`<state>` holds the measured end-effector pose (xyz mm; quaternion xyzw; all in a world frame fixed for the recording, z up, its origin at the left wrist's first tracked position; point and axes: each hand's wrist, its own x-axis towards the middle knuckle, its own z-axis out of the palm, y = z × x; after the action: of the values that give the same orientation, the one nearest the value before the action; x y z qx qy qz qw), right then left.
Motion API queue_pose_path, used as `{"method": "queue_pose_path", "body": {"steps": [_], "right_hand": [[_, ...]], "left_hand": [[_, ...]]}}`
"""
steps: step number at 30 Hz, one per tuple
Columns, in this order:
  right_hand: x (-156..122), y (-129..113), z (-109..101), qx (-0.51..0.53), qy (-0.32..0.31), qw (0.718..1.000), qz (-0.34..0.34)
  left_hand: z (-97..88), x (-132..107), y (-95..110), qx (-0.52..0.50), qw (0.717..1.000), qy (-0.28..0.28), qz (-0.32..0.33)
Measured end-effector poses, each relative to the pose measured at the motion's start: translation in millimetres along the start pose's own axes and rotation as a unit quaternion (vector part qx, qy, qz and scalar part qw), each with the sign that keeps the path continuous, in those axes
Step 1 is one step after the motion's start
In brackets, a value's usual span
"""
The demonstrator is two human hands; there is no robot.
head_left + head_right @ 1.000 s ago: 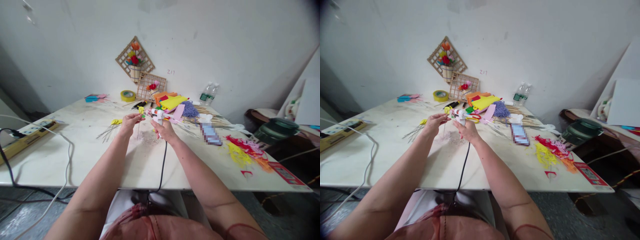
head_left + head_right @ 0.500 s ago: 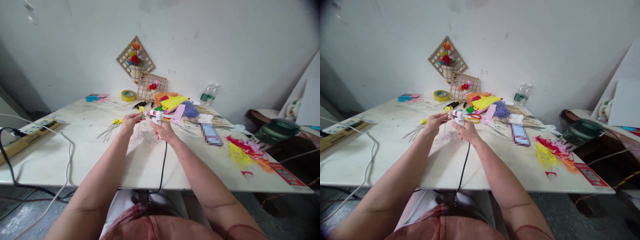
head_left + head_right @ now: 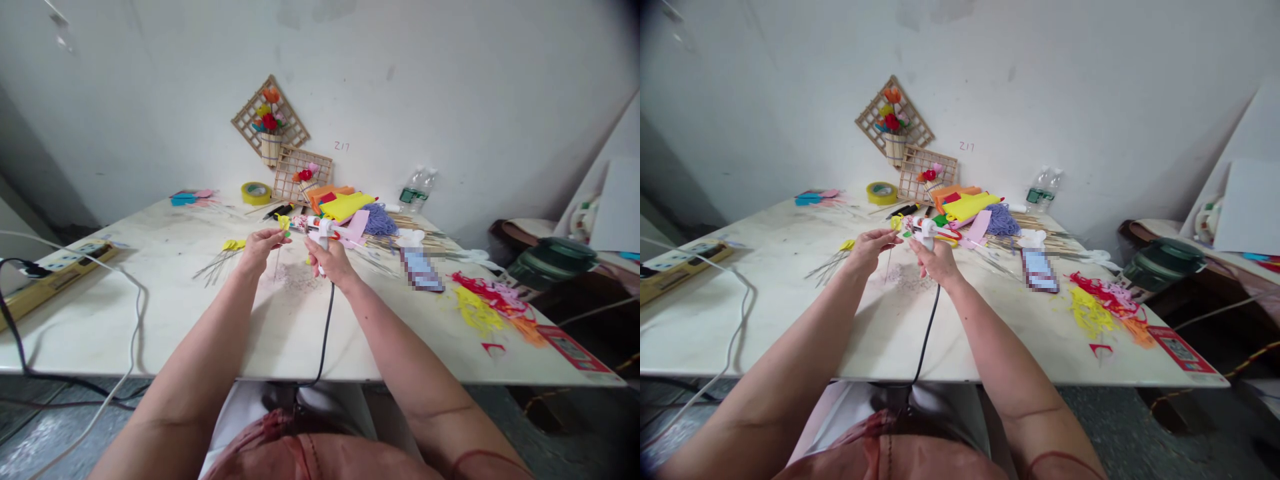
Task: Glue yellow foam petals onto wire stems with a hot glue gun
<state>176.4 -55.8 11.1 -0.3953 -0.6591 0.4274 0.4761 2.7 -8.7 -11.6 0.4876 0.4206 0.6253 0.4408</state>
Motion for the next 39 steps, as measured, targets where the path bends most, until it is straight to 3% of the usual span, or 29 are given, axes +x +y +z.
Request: {"method": "queue_pose_path", "body": {"steps": [8, 18, 26, 39], "right_hand": [[0.9, 1.2, 0.7, -0.018, 0.002, 1.000, 0.017], [0.0, -0.9, 2.4, -0.047, 0.014, 0.999, -0.008], [0.6, -0.7, 2.4, -0.041, 0.025, 0.999, 0.002], [-0.4, -1.1, 2.8, -0.022, -0.002, 1.000, 0.001]], "left_hand": [[2.2, -1.5, 1.3, 0.001, 1.000, -0.005, 0.007], [2.1, -1.3, -0.2, 0.019, 0.999, -0.006, 0.029], [2.0, -1.6, 0.1, 0.016, 1.000, -0.006, 0.013], [2.2, -2.4, 3.2, 0.005, 1.000, 0.017, 0.019]]}}
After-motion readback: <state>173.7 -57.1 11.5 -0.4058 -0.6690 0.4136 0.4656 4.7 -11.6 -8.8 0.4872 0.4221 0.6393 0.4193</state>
